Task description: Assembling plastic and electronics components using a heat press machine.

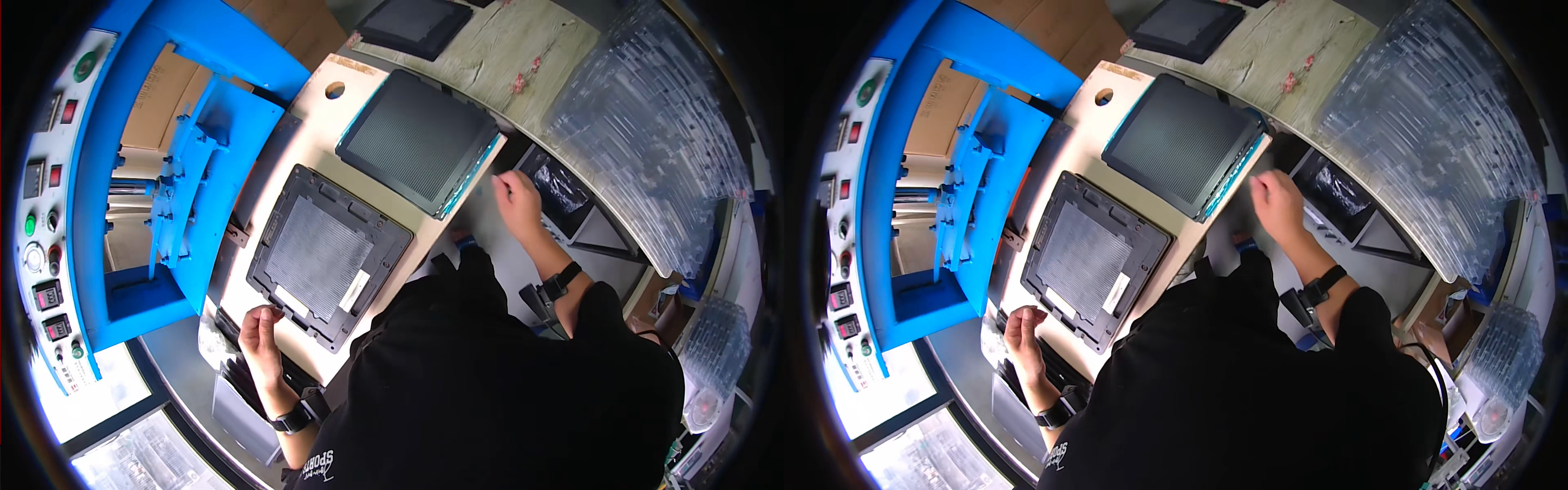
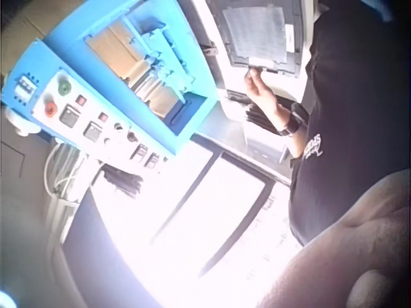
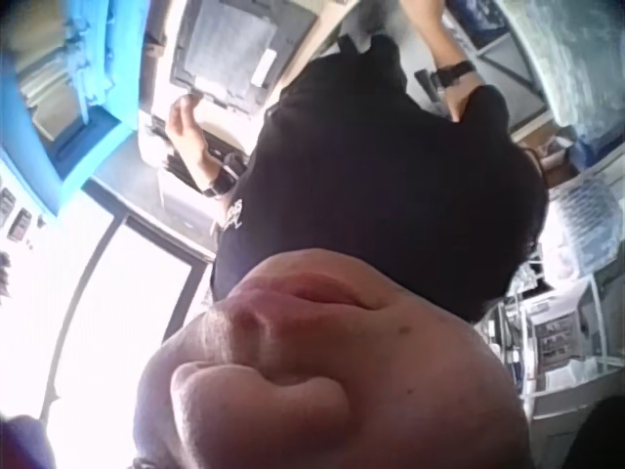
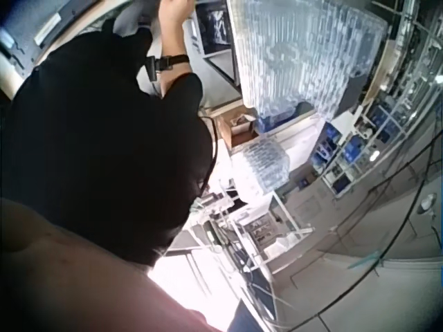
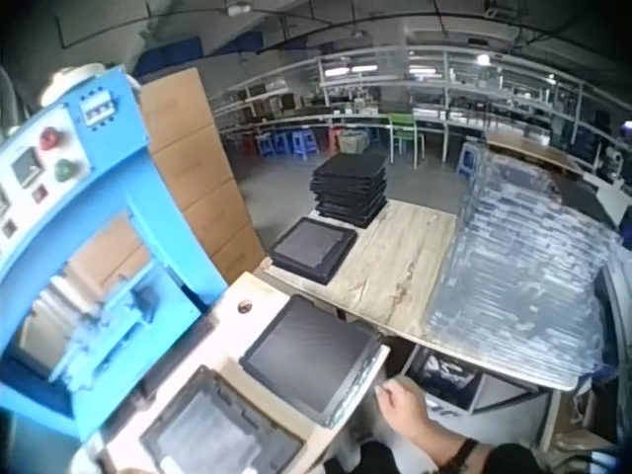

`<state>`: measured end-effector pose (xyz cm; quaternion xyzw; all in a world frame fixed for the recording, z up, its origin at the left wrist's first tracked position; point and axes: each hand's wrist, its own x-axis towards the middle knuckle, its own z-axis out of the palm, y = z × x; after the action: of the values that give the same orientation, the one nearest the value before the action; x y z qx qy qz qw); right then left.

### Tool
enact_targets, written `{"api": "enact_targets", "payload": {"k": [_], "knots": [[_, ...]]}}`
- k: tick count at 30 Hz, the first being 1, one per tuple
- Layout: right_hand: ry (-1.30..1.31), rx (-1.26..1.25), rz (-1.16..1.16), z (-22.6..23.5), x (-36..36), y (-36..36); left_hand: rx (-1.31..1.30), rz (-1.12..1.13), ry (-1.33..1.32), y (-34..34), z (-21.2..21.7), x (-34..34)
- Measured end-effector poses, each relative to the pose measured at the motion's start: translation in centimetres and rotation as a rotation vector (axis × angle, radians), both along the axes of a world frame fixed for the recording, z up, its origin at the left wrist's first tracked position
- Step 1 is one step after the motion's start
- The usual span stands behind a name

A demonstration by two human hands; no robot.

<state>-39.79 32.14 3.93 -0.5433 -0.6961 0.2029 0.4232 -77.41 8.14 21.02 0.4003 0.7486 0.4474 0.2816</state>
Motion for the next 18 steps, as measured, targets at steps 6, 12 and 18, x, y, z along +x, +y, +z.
{"api": "enact_targets", "payload": {"k": [6, 12, 18], "knots": [[-0.59, -0.072, 0.351, 1.0, -8.0, 0.5, 0.06, -0.109, -0.051, 3.1, -0.8, 1.8], [-0.798, -0.214, 0.47, 2.2, -9.8, 0.6, 0.047, -0.093, -0.061, 1.1, -1.9, 2.1], [-0.862, -0.22, 0.487, 3.6, -10.6, 2.2, 0.045, -0.07, -0.112, 0.7, -2.4, 2.2]]}}
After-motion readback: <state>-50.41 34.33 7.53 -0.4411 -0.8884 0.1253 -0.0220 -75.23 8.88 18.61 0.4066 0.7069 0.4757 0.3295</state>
